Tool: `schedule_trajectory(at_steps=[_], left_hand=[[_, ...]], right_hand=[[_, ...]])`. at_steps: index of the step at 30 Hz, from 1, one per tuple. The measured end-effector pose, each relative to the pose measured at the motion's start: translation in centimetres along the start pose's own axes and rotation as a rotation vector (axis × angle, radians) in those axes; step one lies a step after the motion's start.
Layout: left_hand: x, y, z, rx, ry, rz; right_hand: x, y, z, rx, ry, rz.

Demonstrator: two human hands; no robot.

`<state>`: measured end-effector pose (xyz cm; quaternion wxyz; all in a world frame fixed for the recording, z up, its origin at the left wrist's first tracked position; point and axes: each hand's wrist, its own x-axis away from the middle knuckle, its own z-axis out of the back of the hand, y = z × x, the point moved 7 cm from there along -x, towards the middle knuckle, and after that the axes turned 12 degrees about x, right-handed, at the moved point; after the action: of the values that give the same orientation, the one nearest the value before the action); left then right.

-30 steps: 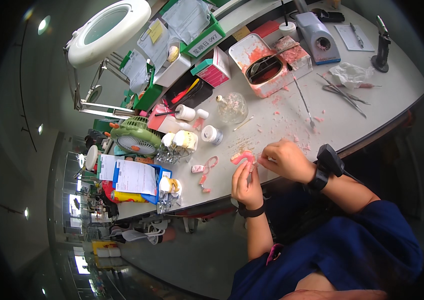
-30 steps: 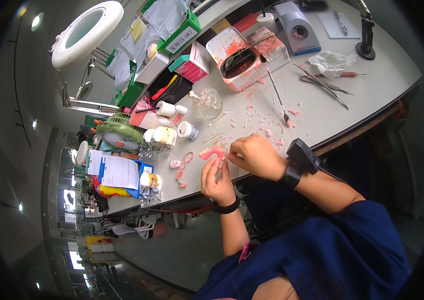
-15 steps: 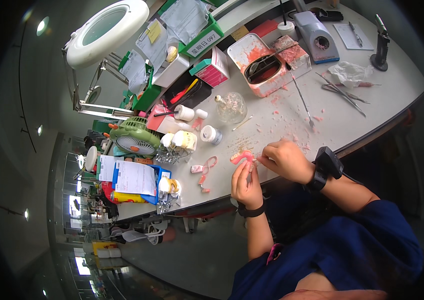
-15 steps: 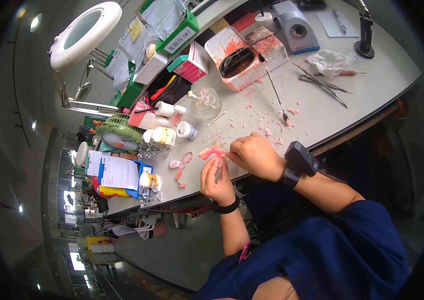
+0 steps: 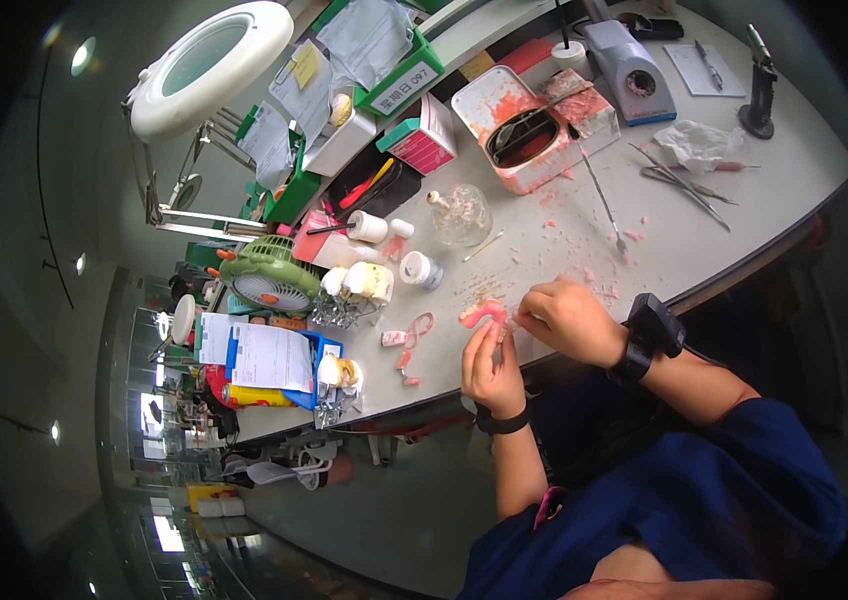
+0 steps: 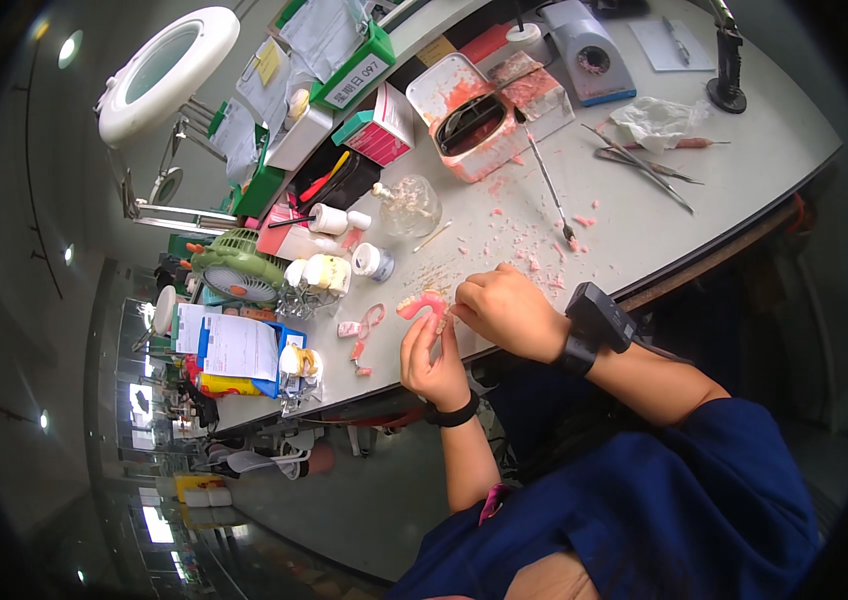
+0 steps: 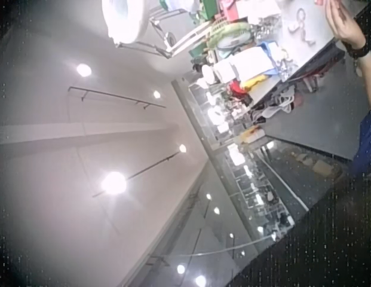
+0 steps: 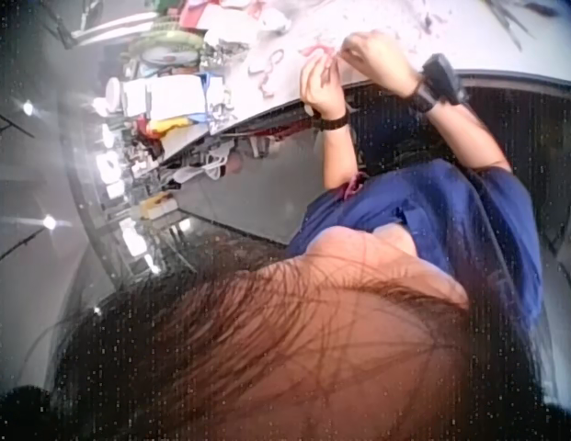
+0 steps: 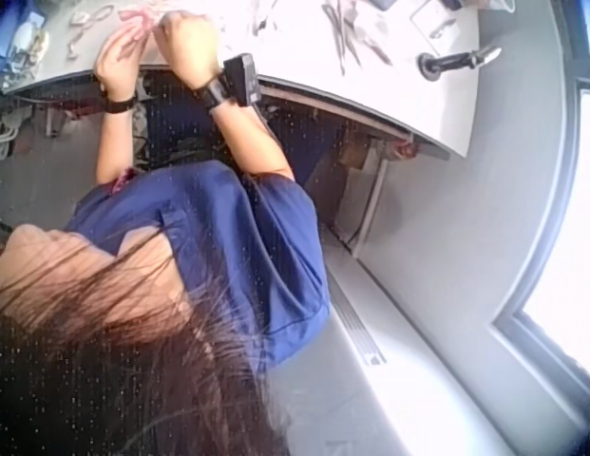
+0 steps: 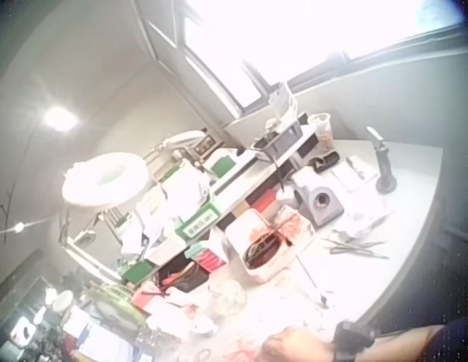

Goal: The recorder is applying acrylic resin to a dental prosthetic using a brush and a small tool to repair or build up the surface.

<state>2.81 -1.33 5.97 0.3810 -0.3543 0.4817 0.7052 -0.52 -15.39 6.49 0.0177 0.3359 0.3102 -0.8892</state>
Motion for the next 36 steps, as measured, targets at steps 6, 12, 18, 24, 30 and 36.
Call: schedule_trajectory(at_steps=[6, 12, 18, 24, 30, 36], left_hand=[[0.2, -0.2, 0.1, 0.012, 0.009, 0.009], [0.3, -0.5, 0.1, 0.055, 0.011, 0.04], [0.2, -0.2, 0.1, 0.015, 0.002, 0.006], [0.2, -0.2, 0.0, 0.022, -0.004, 0.007], [0.2, 0.1, 0.0, 0.042, -0.022, -0.007], [0.3, 0.6, -0.1, 0.028, -0.047, -0.048]], right_hand=[[0.0, 0.0, 0.0, -0.057, -0.02, 0.009], [0.0, -0.3, 0.2, -0.067, 0.003, 0.047], [0.0, -0.1, 0.2, 0.011, 0.033, 0.018], [0.0, -0.1, 0.0, -0.086, 0.004, 0.026], [-0.6, 0.1, 1.2, -0.093, 0.133, -0.052], [-0.7, -0.5, 1.1, -0.083, 0.14, -0.007]])
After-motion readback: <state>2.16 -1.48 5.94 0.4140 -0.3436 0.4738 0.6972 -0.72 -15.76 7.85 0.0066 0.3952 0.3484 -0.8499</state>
